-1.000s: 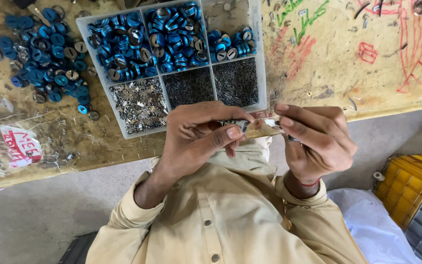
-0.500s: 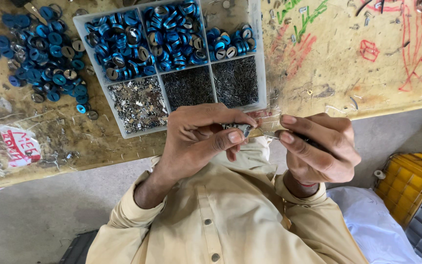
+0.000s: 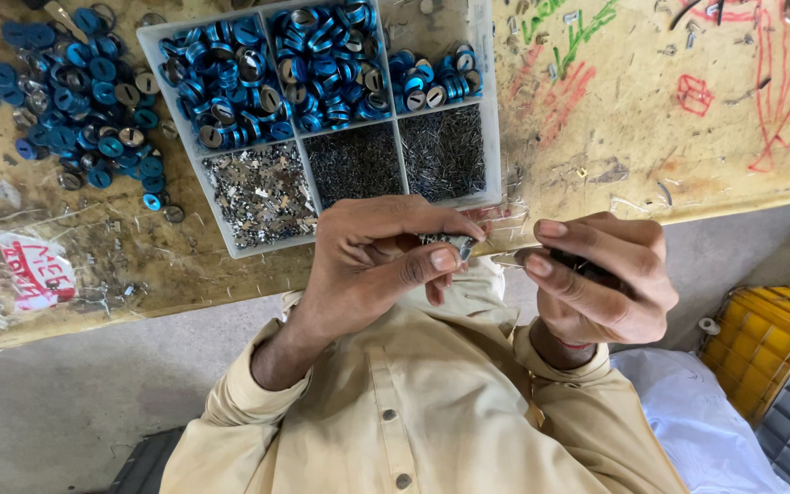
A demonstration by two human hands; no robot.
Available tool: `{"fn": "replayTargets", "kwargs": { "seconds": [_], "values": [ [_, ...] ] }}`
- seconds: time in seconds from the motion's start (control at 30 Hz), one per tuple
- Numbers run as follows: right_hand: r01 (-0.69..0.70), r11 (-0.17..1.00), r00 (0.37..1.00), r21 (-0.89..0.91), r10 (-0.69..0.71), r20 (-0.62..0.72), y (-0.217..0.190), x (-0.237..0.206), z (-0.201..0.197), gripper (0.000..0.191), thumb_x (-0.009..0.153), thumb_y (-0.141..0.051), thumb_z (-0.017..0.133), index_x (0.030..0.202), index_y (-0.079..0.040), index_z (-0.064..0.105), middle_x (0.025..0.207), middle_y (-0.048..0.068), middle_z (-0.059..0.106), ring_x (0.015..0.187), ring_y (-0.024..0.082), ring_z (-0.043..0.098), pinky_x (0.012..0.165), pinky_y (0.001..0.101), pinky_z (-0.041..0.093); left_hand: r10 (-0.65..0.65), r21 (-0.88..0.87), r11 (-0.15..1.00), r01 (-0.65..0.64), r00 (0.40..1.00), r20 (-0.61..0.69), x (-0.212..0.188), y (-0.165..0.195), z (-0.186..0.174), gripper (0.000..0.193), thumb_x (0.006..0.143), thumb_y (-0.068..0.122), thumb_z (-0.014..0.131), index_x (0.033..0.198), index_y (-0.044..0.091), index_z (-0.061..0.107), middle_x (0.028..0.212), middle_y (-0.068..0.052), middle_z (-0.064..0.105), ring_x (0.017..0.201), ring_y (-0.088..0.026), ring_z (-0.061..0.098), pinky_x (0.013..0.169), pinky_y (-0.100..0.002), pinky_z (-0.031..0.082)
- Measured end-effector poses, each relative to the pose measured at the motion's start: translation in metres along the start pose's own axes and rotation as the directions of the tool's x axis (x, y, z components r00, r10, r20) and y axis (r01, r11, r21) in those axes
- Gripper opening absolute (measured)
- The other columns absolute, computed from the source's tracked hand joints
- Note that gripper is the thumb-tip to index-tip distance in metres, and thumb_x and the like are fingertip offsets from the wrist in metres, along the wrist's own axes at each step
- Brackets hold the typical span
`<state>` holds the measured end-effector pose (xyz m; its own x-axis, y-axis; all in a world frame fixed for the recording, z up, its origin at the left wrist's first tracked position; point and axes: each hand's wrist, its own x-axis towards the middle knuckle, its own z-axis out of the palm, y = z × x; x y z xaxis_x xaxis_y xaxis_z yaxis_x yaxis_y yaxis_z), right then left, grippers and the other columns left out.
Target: The person sits at a workbench and assembles small blue padlock bodies, picking metal components from a compartment tray and fitting them together by hand, then attaching the shackle and key parts. They use pliers to press or adjust a component on one unit and place finished units aside.
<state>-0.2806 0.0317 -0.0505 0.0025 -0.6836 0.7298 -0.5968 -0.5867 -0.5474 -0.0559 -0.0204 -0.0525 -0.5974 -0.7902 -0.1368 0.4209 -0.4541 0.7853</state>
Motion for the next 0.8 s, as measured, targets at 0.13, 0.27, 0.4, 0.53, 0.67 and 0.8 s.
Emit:
{"fn": "replayTargets", "kwargs": {
  "seconds": [0.13, 0.27, 0.4, 0.53, 0.67, 0.8],
  "values": [
    [-0.079, 0.997, 0.997, 0.007, 0.080, -0.022, -0.0044, -0.0014, 0.0011, 0.019, 0.080, -0.003, 0.086, 0.095, -0.009, 0.075, 0.095, 0.012, 0.074, 0.079, 0.022, 0.064, 0.065, 0.0280, 0.052, -0.006, 0.001, 1.000, 0.006, 1.000, 0.003, -0.0006, -0.0004, 0.0001, 0.021, 0.104, 0.008, 0.072, 0.121, -0.003, 0.074, 0.103, -0.012, 0.075, 0.074, -0.010, 0.071, 0.064, -0.025, 0.063],
    [-0.129, 0.986, 0.991, 0.106, 0.131, -0.014, -0.0031, -0.0033, 0.0012, 0.016, 0.084, 0.000, 0.082, 0.096, -0.003, 0.071, 0.093, 0.015, 0.073, 0.079, 0.026, 0.067, 0.065, 0.0293, 0.054, 0.000, 0.017, 1.000, 0.000, 1.000, 0.001, -0.0003, -0.0006, 0.0002, 0.020, 0.103, 0.008, 0.072, 0.121, -0.003, 0.074, 0.099, -0.012, 0.075, 0.073, -0.010, 0.071, 0.063, -0.025, 0.063],
    [-0.131, 0.982, 0.991, 0.133, 0.134, -0.016, -0.0013, -0.0052, 0.0009, 0.014, 0.085, -0.001, 0.080, 0.095, -0.002, 0.070, 0.092, 0.016, 0.073, 0.078, 0.026, 0.068, 0.064, 0.0300, 0.055, -0.011, 0.017, 1.000, 0.011, 1.000, 0.001, 0.0004, -0.0009, 0.0002, 0.020, 0.102, 0.007, 0.072, 0.120, -0.003, 0.074, 0.100, -0.011, 0.075, 0.077, -0.011, 0.071, 0.063, -0.026, 0.063],
    [-0.128, 0.982, 0.991, 0.139, 0.132, -0.015, -0.0010, -0.0057, 0.0010, 0.013, 0.085, -0.002, 0.080, 0.094, -0.001, 0.070, 0.091, 0.016, 0.072, 0.079, 0.027, 0.069, 0.063, 0.0303, 0.056, -0.012, 0.007, 1.000, 0.012, 1.000, -0.001, 0.0006, -0.0010, 0.0001, 0.020, 0.102, 0.006, 0.073, 0.120, -0.002, 0.074, 0.099, -0.011, 0.074, 0.075, -0.010, 0.071, 0.064, -0.026, 0.064],
    [-0.135, 0.980, 0.990, 0.147, 0.140, -0.028, -0.0015, -0.0049, 0.0029, 0.012, 0.086, -0.001, 0.079, 0.093, -0.001, 0.069, 0.090, 0.017, 0.072, 0.078, 0.027, 0.070, 0.063, 0.0304, 0.057, -0.013, 0.013, 1.000, 0.013, 1.000, -0.002, 0.0008, -0.0012, -0.0002, 0.019, 0.102, 0.005, 0.073, 0.120, -0.002, 0.074, 0.098, -0.010, 0.074, 0.078, -0.011, 0.071, 0.064, -0.026, 0.064],
    [-0.176, 0.969, 0.983, 0.174, 0.183, -0.021, -0.0033, -0.0034, 0.0030, 0.013, 0.087, 0.001, 0.077, 0.095, 0.000, 0.067, 0.086, 0.016, 0.071, 0.076, 0.028, 0.072, 0.062, 0.0306, 0.057, -0.012, 0.027, 1.000, 0.012, 1.000, -0.007, 0.0017, -0.0019, -0.0002, 0.019, 0.101, 0.005, 0.073, 0.119, -0.001, 0.074, 0.100, -0.011, 0.074, 0.078, -0.011, 0.071, 0.063, -0.025, 0.065]
  ]
}}
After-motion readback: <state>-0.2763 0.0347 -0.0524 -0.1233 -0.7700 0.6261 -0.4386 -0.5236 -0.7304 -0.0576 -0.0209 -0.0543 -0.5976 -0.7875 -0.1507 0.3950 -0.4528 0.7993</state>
